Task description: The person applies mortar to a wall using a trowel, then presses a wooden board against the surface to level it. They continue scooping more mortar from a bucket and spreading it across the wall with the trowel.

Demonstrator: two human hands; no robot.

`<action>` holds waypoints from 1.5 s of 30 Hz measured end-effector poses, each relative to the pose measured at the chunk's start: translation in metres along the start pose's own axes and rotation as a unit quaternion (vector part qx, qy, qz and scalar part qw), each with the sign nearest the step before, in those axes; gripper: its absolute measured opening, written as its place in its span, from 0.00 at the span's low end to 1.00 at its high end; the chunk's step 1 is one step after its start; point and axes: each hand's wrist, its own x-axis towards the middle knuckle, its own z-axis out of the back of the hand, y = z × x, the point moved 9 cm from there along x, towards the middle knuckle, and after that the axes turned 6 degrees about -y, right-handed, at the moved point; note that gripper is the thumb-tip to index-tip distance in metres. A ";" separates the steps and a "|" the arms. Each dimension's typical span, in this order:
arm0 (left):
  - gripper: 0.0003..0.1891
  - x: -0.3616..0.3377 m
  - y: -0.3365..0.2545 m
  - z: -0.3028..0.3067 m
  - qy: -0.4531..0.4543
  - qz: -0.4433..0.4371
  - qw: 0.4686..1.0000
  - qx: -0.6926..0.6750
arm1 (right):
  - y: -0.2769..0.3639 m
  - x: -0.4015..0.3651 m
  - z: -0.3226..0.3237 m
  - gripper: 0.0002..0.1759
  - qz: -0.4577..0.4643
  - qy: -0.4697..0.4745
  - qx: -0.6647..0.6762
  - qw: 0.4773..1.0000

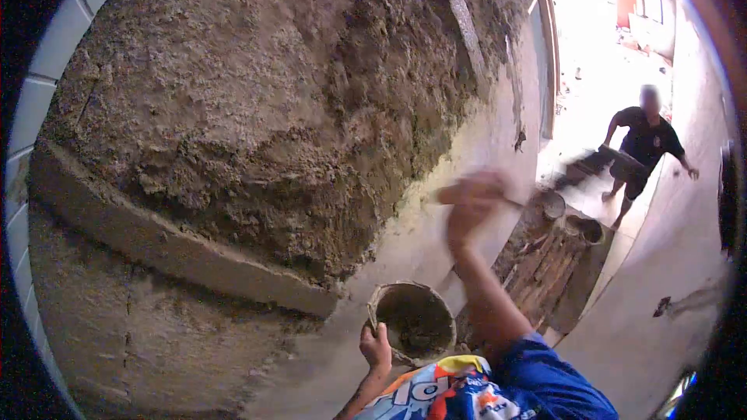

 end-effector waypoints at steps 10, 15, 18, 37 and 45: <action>0.16 0.016 -0.006 0.039 -0.030 0.021 0.996 -0.083 | -0.040 -0.178 0.106 0.15 0.281 0.521 0.783 0.191; 0.12 0.035 -0.062 0.024 0.006 0.016 0.995 -0.098 | -0.057 -0.200 -0.045 0.18 0.424 0.566 0.528 0.470; 0.09 0.025 -0.137 0.015 0.105 -0.061 0.988 -0.094 | -0.048 -0.237 -0.093 0.19 0.501 0.535 0.563 0.382; 0.07 0.016 -0.285 0.038 0.237 -0.244 0.917 -0.207 | -0.090 -0.171 -0.003 0.08 0.316 0.664 0.650 0.193; 0.08 0.029 -0.226 0.022 0.072 -0.020 0.878 -0.474 | -0.094 -0.128 0.035 0.14 0.139 0.774 0.616 0.043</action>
